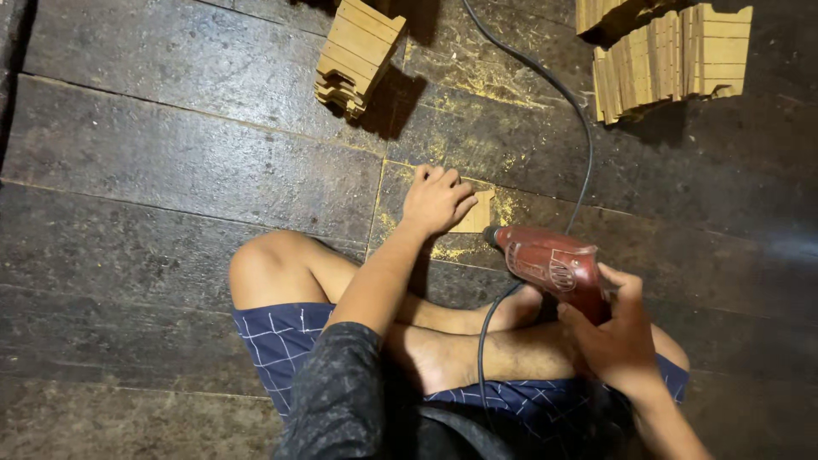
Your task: The person sits on the floor and uses a corded electric drill to make holes in small, pre-cut wooden pieces. They hold each piece steady with one hand while operating the drill with the other, then stack the finished pieces into a pile.
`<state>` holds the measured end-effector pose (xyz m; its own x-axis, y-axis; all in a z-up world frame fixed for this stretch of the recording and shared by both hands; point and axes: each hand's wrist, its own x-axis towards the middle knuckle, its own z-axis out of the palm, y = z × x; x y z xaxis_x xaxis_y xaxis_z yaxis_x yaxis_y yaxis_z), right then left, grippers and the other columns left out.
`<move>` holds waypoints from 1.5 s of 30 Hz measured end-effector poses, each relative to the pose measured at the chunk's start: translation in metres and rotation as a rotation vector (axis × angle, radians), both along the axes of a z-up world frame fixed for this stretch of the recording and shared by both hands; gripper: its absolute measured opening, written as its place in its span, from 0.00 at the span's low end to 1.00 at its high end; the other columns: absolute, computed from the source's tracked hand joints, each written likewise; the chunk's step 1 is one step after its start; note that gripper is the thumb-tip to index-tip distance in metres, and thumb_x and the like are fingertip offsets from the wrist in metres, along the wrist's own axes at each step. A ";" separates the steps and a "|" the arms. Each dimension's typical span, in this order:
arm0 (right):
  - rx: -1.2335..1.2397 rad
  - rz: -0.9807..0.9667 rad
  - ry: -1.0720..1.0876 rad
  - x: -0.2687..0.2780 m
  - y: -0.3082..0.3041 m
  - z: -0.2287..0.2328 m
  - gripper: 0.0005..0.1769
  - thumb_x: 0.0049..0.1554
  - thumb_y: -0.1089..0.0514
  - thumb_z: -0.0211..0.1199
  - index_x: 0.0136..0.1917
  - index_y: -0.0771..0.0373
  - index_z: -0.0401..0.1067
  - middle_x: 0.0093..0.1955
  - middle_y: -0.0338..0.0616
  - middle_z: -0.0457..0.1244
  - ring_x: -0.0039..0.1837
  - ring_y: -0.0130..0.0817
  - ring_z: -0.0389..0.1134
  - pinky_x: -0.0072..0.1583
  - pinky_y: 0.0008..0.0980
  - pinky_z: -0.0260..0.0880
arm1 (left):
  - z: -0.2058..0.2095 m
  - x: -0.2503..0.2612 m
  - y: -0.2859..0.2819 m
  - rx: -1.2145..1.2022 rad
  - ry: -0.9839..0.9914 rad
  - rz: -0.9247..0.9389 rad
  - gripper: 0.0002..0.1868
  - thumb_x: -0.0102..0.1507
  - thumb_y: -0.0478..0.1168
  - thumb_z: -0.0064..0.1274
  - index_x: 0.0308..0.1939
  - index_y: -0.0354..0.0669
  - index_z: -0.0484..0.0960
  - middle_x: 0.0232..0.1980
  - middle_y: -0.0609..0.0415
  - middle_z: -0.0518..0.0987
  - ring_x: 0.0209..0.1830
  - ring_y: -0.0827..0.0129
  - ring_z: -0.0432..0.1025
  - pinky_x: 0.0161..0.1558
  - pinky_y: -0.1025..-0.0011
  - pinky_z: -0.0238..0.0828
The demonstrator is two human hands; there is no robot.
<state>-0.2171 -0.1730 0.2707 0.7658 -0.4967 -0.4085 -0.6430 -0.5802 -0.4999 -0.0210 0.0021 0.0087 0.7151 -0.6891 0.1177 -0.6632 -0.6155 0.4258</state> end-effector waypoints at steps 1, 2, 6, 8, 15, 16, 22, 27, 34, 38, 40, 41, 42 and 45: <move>0.000 0.000 0.004 0.000 0.000 -0.001 0.43 0.48 0.58 0.70 0.73 0.63 0.55 0.56 0.53 0.66 0.52 0.38 0.69 0.52 0.39 0.68 | -0.002 0.000 0.000 0.000 0.004 0.000 0.24 0.71 0.62 0.35 0.47 0.61 0.86 0.45 0.57 0.79 0.46 0.59 0.70 0.55 0.54 0.55; -0.005 0.011 -0.004 0.001 -0.001 -0.002 0.43 0.48 0.57 0.70 0.73 0.64 0.55 0.60 0.54 0.65 0.56 0.39 0.69 0.54 0.39 0.68 | -0.004 0.000 -0.001 -0.031 -0.028 0.010 0.22 0.71 0.61 0.36 0.46 0.61 0.85 0.43 0.56 0.79 0.44 0.57 0.71 0.53 0.53 0.56; -0.063 0.134 -0.092 -0.007 -0.012 -0.014 0.43 0.47 0.56 0.71 0.71 0.64 0.56 0.66 0.56 0.64 0.63 0.41 0.67 0.59 0.39 0.66 | -0.003 0.002 0.000 -0.004 0.045 -0.008 0.23 0.70 0.62 0.36 0.46 0.62 0.85 0.45 0.57 0.79 0.46 0.58 0.70 0.56 0.53 0.55; -0.077 0.122 -0.076 -0.006 -0.009 -0.012 0.43 0.47 0.56 0.71 0.71 0.65 0.56 0.62 0.55 0.64 0.58 0.40 0.67 0.57 0.38 0.66 | -0.001 0.002 0.001 -0.012 0.043 -0.003 0.23 0.70 0.62 0.36 0.46 0.61 0.86 0.45 0.57 0.79 0.46 0.59 0.70 0.56 0.53 0.54; 0.019 -0.029 0.066 0.015 0.017 0.015 0.41 0.50 0.63 0.69 0.72 0.62 0.53 0.33 0.56 0.66 0.26 0.43 0.66 0.31 0.41 0.66 | -0.002 0.002 -0.001 -0.006 0.071 -0.005 0.23 0.70 0.62 0.36 0.46 0.61 0.85 0.46 0.57 0.80 0.47 0.58 0.70 0.56 0.54 0.54; 0.020 -0.028 0.066 0.010 0.010 0.008 0.41 0.50 0.63 0.69 0.72 0.62 0.53 0.33 0.56 0.66 0.26 0.43 0.66 0.31 0.41 0.66 | 0.000 0.003 -0.001 -0.005 0.071 -0.004 0.23 0.70 0.62 0.36 0.46 0.61 0.85 0.46 0.57 0.80 0.47 0.58 0.70 0.56 0.54 0.54; -0.150 0.039 0.136 0.006 0.003 0.001 0.43 0.48 0.54 0.71 0.73 0.60 0.58 0.39 0.52 0.66 0.34 0.40 0.65 0.44 0.40 0.66 | 0.005 0.002 0.000 0.003 0.083 -0.008 0.22 0.70 0.62 0.38 0.45 0.61 0.86 0.45 0.59 0.80 0.46 0.61 0.71 0.56 0.55 0.55; -0.129 0.182 0.119 0.010 -0.003 -0.003 0.40 0.50 0.53 0.68 0.70 0.63 0.52 0.52 0.56 0.68 0.48 0.48 0.72 0.47 0.45 0.68 | 0.005 0.003 0.000 0.019 0.093 -0.010 0.22 0.70 0.62 0.37 0.44 0.62 0.86 0.45 0.58 0.80 0.45 0.60 0.73 0.56 0.55 0.54; -0.159 0.192 0.117 0.009 -0.004 -0.008 0.41 0.51 0.53 0.69 0.70 0.64 0.52 0.48 0.56 0.66 0.45 0.47 0.69 0.48 0.45 0.65 | 0.001 0.003 -0.002 0.018 0.101 -0.019 0.23 0.71 0.62 0.36 0.46 0.61 0.85 0.44 0.59 0.79 0.45 0.60 0.73 0.56 0.55 0.53; -0.173 0.098 0.067 0.020 0.011 0.015 0.43 0.47 0.55 0.71 0.73 0.66 0.59 0.59 0.57 0.65 0.51 0.44 0.68 0.56 0.42 0.66 | -0.003 0.003 -0.001 -0.069 0.022 0.005 0.20 0.70 0.59 0.40 0.43 0.60 0.86 0.43 0.57 0.81 0.40 0.59 0.73 0.52 0.56 0.54; -0.205 0.006 0.099 0.023 0.017 0.028 0.43 0.45 0.56 0.71 0.72 0.66 0.63 0.62 0.58 0.64 0.60 0.47 0.69 0.60 0.43 0.65 | -0.007 0.004 -0.002 -0.117 0.003 -0.001 0.19 0.69 0.59 0.42 0.40 0.59 0.86 0.41 0.56 0.80 0.39 0.58 0.73 0.52 0.55 0.54; -0.201 -0.020 0.102 0.022 0.016 0.031 0.44 0.45 0.57 0.72 0.73 0.65 0.60 0.60 0.58 0.66 0.58 0.47 0.71 0.58 0.43 0.67 | -0.009 0.005 -0.003 -0.142 -0.035 0.016 0.18 0.68 0.59 0.43 0.38 0.60 0.85 0.38 0.58 0.78 0.36 0.59 0.72 0.51 0.55 0.54; -0.193 -0.045 0.111 0.020 0.016 0.033 0.45 0.45 0.58 0.72 0.73 0.65 0.57 0.57 0.59 0.68 0.55 0.46 0.72 0.55 0.43 0.69 | -0.012 0.003 -0.002 -0.164 -0.068 0.034 0.17 0.68 0.59 0.45 0.36 0.60 0.85 0.34 0.60 0.76 0.34 0.61 0.71 0.50 0.54 0.54; -0.185 -0.001 0.006 0.004 0.005 0.017 0.44 0.46 0.57 0.72 0.72 0.64 0.59 0.51 0.54 0.67 0.48 0.40 0.69 0.51 0.38 0.67 | -0.016 0.009 -0.006 -0.065 0.035 -0.005 0.22 0.69 0.63 0.39 0.46 0.64 0.87 0.39 0.61 0.80 0.36 0.61 0.74 0.51 0.54 0.54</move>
